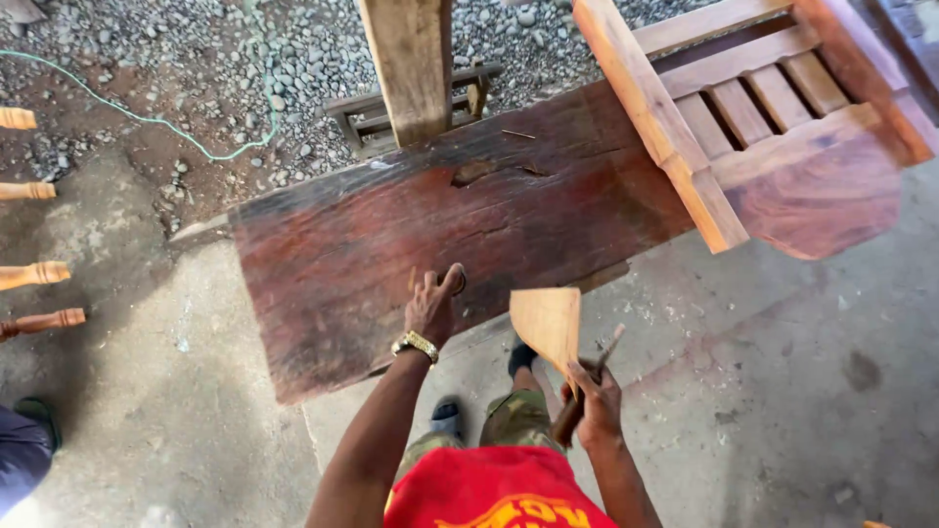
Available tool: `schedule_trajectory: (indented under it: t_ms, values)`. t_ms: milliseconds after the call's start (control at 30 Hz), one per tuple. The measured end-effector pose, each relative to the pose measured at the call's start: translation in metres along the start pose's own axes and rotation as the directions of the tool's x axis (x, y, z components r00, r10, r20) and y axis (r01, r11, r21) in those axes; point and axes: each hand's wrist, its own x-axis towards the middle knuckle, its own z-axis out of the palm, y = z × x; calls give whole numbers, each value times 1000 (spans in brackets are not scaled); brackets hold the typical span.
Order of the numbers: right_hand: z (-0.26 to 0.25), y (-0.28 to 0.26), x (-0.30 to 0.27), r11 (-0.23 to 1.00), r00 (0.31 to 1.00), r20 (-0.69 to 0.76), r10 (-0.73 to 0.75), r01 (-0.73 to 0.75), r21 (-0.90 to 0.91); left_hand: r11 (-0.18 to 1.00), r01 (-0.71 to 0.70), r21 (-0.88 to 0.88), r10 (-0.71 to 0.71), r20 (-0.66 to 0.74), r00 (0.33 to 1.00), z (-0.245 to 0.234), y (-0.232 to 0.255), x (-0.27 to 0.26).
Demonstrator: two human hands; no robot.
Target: The person dips a brush into a small container of dark liquid and applies it to a small, curved wooden piece. They repeatedly dip the brush and paint the wood while standing at a workbench.
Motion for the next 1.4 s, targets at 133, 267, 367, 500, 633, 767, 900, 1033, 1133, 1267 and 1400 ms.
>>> schedule_trajectory:
  t_ms: [133,267,367,500,633,767,900,1033,1133,1267,1400]
  values:
    - [18,-18,124,996,989,120,88,-84,-38,992,-36,123,44,-68,997,21,8,64]
    - [32,-38,197,979,970,182,164,-137,-152,977,147,156,-156,46,987,20,19,91]
    - [36,-49,230,933,964,147,224,-168,-319,961,229,155,-239,44,970,22,17,98]
    - [14,-38,249,704,988,73,132,-42,-709,944,282,172,-311,173,935,12,23,103]
    - [24,-38,234,562,964,200,-177,266,-784,959,279,-55,-281,-24,959,11,5,77]
    - [35,-36,202,219,824,324,-465,462,-859,959,222,-174,-235,-59,970,10,-20,61]
    - [69,-47,160,176,744,336,-578,515,-839,940,228,-254,-225,42,973,8,-54,47]
    - [113,-35,116,615,995,94,-38,97,-783,937,90,-337,-61,96,994,-9,-56,44]
    - [138,-21,104,647,954,252,162,90,-757,917,8,-398,60,159,985,-16,-54,46]
    - [148,1,103,673,922,360,145,175,-719,900,-20,-436,93,148,985,-21,-54,41]
    - [160,-3,97,554,934,313,170,172,-814,900,-60,-431,139,154,978,-25,-58,44]
